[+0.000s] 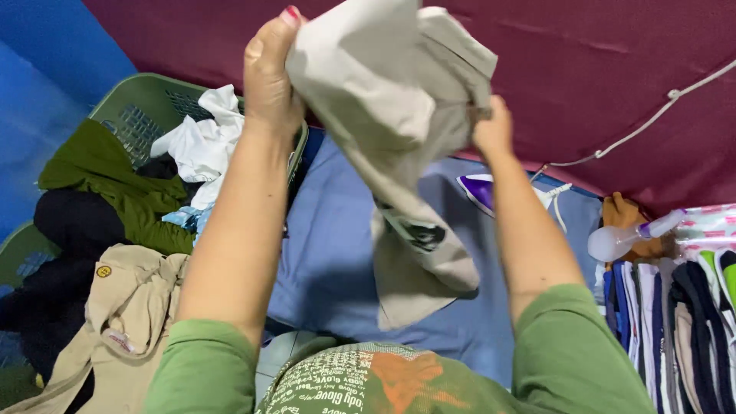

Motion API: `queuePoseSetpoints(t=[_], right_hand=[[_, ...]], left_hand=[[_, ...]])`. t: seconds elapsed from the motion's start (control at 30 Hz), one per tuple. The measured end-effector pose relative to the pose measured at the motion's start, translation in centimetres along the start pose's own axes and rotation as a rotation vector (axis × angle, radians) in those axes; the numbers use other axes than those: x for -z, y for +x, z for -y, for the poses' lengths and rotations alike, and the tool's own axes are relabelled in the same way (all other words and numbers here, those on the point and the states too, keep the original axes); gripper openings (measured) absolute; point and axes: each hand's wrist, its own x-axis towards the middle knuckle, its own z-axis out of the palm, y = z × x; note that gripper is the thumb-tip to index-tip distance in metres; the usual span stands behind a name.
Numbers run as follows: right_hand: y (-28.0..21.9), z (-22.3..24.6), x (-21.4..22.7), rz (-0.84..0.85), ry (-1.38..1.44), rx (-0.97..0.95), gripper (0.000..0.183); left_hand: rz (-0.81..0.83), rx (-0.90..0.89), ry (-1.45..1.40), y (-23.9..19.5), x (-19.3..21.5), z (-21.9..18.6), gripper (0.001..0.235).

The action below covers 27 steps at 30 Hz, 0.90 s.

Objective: Ironing a tan-colored shirt on a flat surface in a laundry area.

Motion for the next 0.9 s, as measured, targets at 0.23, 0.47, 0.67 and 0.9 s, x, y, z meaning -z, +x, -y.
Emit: queuePoseSetpoints(t=[0.23, 0.47, 0.67, 0.9], right_hand=[[-6.1, 20.7, 14.1, 0.454, -0.434, -0.002, 0.042], [-6.7, 17.0, 24.2, 0.608, -0.52, -0.063, 0.028], [-9.6, 24.1, 30.2, 0.437, 0.174, -0.267, 0.029], [-6.2, 20.8, 29.7, 0.374, 0.0, -0.222, 0.035]], left_hand=[[-0.073, 0.025, 0.264, -1.6, 8.1, 1.6, 0.012], [0.052, 0.068, 0.084, -4.4, 8.3, -0.6, 0.02], [0.176, 0.02, -0.139, -3.5, 5.1, -4.6, 0.018], [0.171, -0.064, 0.078, 1.9, 8.6, 0.0, 0.02]])
